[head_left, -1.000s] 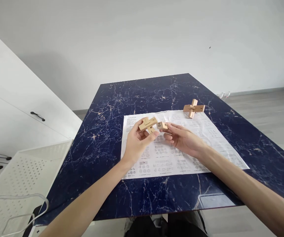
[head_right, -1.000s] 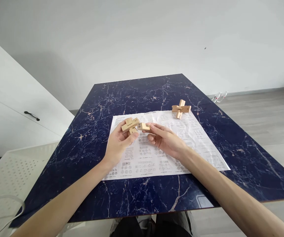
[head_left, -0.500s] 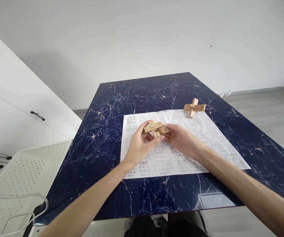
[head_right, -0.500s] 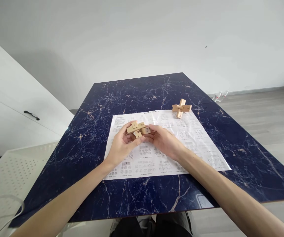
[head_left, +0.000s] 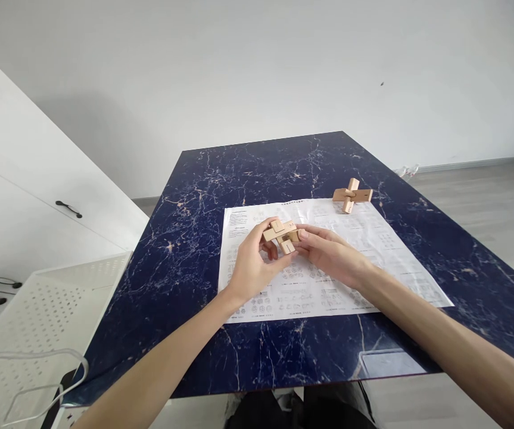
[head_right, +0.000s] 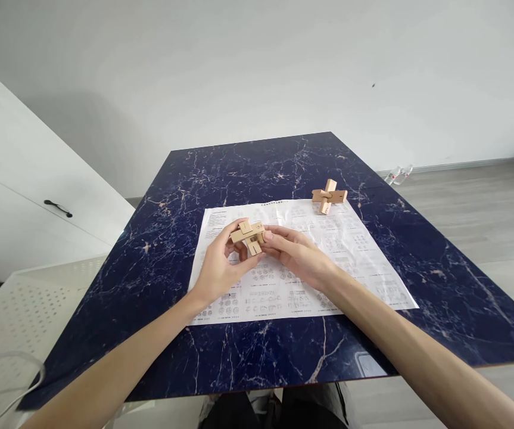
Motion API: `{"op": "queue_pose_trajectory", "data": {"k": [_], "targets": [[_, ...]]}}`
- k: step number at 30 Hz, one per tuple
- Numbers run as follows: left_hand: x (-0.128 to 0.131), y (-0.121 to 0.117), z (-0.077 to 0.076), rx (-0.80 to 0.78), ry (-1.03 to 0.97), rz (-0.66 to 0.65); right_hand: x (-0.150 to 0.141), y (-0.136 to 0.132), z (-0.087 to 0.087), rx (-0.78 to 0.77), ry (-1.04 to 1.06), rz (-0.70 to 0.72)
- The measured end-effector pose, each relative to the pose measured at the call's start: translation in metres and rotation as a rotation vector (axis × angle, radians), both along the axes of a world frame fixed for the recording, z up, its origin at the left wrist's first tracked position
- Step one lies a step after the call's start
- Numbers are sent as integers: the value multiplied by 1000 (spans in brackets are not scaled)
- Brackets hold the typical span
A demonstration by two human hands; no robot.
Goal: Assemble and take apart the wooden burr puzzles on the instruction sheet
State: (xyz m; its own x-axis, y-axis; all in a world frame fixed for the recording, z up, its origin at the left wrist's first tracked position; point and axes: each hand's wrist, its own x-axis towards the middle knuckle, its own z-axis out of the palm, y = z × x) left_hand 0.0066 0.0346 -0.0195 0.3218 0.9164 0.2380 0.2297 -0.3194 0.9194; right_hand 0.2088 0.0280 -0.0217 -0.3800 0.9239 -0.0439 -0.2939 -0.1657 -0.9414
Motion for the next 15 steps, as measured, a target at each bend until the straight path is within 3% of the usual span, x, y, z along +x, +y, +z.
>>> {"op": "queue_pose_trajectory", "data": {"k": [9, 15], "targets": [[-6, 3, -5, 227, 158, 5, 0, -1, -4, 14, -67, -66], [-6, 2, -5, 309, 210, 7, -1, -2, -4, 50, -136, -29]]}}
